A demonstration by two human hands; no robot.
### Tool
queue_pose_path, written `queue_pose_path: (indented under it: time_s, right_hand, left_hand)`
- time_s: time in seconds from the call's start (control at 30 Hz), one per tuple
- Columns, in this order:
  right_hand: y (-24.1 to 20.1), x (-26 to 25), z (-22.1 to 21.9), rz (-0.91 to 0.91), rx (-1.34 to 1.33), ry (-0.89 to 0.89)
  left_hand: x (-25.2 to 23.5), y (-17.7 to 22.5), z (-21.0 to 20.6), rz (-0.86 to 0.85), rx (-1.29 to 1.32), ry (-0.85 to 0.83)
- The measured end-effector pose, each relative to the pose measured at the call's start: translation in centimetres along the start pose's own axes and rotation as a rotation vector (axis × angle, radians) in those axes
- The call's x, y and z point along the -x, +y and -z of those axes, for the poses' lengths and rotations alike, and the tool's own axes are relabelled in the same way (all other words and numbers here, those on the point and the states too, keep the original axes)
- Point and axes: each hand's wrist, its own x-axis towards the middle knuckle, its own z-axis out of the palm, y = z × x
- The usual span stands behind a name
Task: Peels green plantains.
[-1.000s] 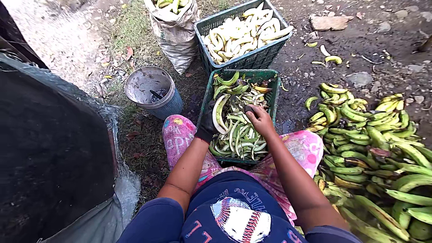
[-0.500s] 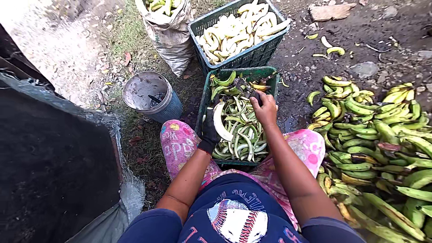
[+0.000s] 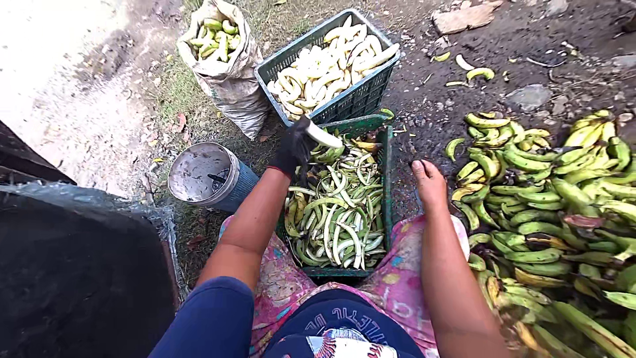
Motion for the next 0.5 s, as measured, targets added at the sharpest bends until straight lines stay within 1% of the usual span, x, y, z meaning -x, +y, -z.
queue_pose_path:
  time_s: [0.03, 0.07, 0.1, 0.13, 0.17, 0.2, 0.27, 0.3, 0.33, 0.37, 0.4, 0.5]
  right_hand:
    - [-0.4, 0.0, -0.1, 0.011, 0.015, 0.0]
    - [-0.7, 0.0, -0.1, 0.023, 0.029, -0.006]
    - [-0.9, 0.0, -0.2, 0.032, 0.048, -0.011]
    - [-1.0, -0.1, -0.2, 0.036, 0.059, -0.014]
    - [-1.0, -0.3, -0.2, 0.036, 0.062, -0.019]
    - [-0.9, -0.4, -0.2, 0.033, 0.052, -0.026]
    - [-1.0, -0.9, -0.4, 0.021, 0.009, -0.038]
    - [-1.1, -1.0, -0.6, 0.017, -0.017, -0.044]
    - [-1.3, -1.1, -0.8, 0.011, -0.033, -0.055]
    - [-1.5, -1.1, -1.0, 0.004, -0.043, -0.068]
    - [-1.6, -1.1, -1.1, -0.001, -0.052, -0.079]
    - [-1.8, -1.1, -1.2, -0.021, -0.048, -0.089]
  left_hand:
    - [-1.6, 1.9, -1.5, -0.065, 0.2, -0.012]
    - [-3.0, 3.0, -2.8, -0.133, 0.334, -0.032]
    - [-4.2, 3.4, -3.9, -0.166, 0.387, -0.032]
    - [-5.2, 2.9, -5.1, -0.174, 0.328, -0.01]
    - [-6.1, 1.5, -6.3, -0.174, 0.15, 0.023]
    - [-6.6, -0.4, -6.9, -0.157, -0.119, 0.007]
    - [-7.4, -4.5, -7.5, -0.134, -0.758, -0.142]
    - [-7.5, -6.5, -7.8, -0.122, -1.077, -0.188]
    - [-7.3, -8.2, -8.0, -0.119, -1.333, -0.193]
    - [-7.2, -10.0, -7.9, -0.116, -1.499, -0.164]
    - [-7.2, -11.6, -7.6, -0.128, -1.589, -0.11]
    - [-7.8, -14.5, -6.0, -0.143, -1.663, 0.041]
